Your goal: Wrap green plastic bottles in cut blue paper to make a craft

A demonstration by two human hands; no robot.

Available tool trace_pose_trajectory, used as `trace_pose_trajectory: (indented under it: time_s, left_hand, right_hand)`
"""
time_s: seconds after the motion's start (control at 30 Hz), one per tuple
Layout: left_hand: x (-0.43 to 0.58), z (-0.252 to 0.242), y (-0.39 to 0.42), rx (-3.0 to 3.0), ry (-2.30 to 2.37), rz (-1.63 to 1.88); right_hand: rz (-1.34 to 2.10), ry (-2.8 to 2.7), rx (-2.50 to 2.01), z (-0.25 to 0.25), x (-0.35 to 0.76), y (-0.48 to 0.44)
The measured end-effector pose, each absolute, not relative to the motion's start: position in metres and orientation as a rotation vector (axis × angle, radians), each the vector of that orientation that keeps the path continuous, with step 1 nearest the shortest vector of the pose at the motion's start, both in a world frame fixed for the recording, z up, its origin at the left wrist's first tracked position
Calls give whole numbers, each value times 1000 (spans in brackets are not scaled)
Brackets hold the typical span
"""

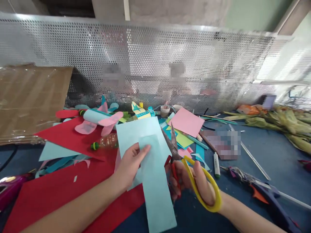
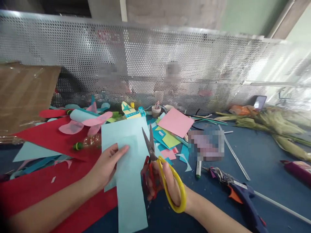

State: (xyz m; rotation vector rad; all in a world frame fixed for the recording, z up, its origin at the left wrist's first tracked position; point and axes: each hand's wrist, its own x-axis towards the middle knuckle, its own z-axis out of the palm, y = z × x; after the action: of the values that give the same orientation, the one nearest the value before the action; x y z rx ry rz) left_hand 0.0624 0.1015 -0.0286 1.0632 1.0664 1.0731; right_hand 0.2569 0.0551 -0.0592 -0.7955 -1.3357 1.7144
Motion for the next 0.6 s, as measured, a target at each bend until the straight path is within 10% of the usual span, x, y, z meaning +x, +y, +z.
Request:
trace_pose_trajectory:
  time_s: [0.6]
  left_hand:
    - [71, -15, 131, 1349, 1033, 1257]
  right_hand:
    - [702, -2051, -1015, -36, 249, 68]
